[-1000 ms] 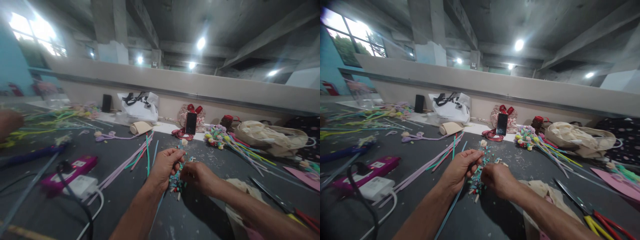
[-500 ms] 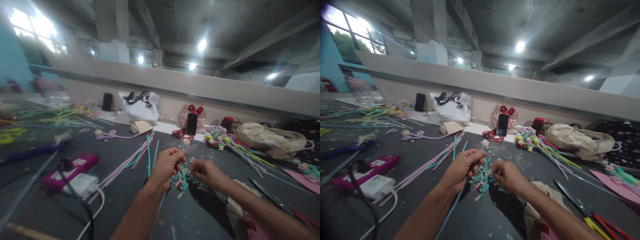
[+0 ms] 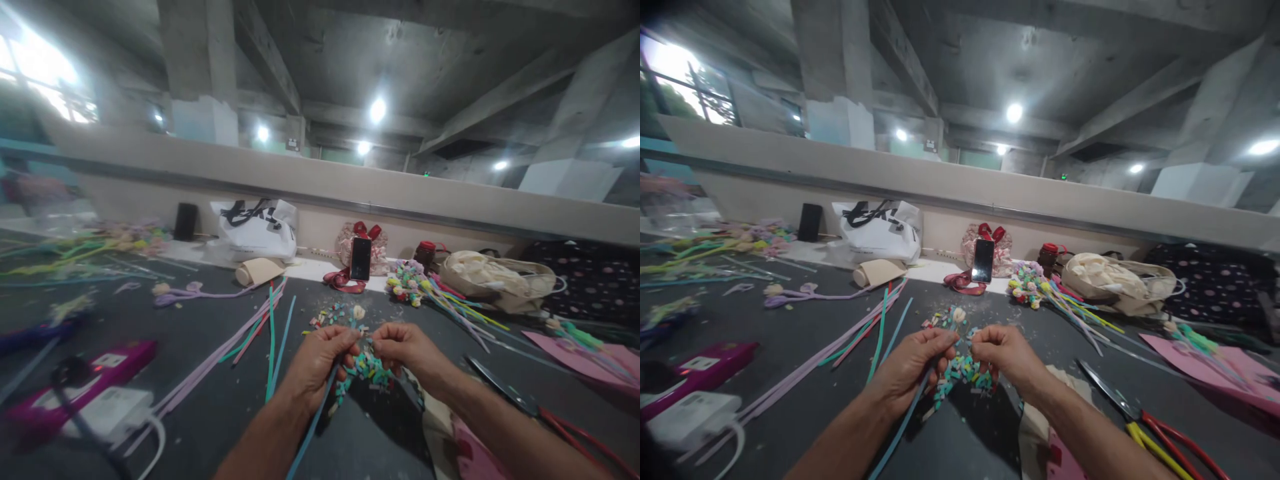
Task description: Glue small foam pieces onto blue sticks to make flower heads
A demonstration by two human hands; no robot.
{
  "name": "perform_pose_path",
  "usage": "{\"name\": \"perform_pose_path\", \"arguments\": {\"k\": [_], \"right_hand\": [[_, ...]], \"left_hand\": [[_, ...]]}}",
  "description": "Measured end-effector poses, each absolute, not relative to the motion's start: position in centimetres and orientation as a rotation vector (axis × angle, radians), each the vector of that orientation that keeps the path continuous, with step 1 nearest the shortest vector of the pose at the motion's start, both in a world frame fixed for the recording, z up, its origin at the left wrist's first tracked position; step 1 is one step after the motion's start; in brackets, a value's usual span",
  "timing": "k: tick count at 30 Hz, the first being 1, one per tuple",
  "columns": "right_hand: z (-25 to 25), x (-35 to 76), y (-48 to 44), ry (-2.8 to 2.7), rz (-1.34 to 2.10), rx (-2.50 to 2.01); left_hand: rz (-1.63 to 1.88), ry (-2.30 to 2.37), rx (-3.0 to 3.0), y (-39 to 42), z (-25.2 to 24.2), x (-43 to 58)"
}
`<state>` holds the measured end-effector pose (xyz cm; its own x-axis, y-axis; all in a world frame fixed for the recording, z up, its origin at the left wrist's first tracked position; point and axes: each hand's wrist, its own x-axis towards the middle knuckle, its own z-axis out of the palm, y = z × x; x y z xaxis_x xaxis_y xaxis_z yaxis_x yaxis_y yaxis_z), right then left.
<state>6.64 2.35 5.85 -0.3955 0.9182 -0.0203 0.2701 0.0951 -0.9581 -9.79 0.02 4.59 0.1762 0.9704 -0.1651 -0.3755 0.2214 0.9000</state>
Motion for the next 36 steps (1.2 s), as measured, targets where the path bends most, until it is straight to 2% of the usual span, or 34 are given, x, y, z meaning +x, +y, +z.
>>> {"name": "perform_pose_path", "arguments": {"k": [15, 36], "right_hand": [[5.4, 5.4, 1.8, -1.733, 1.292, -1.132], [5.2, 6.5, 1.7, -1.463, 1.487, -0.965]], "left_hand": [[1.131, 0.986, 0.900, 0.1, 4.0, -8.8], [1.069, 0.928, 0.795, -0.2, 4.2, -8.8]]}}
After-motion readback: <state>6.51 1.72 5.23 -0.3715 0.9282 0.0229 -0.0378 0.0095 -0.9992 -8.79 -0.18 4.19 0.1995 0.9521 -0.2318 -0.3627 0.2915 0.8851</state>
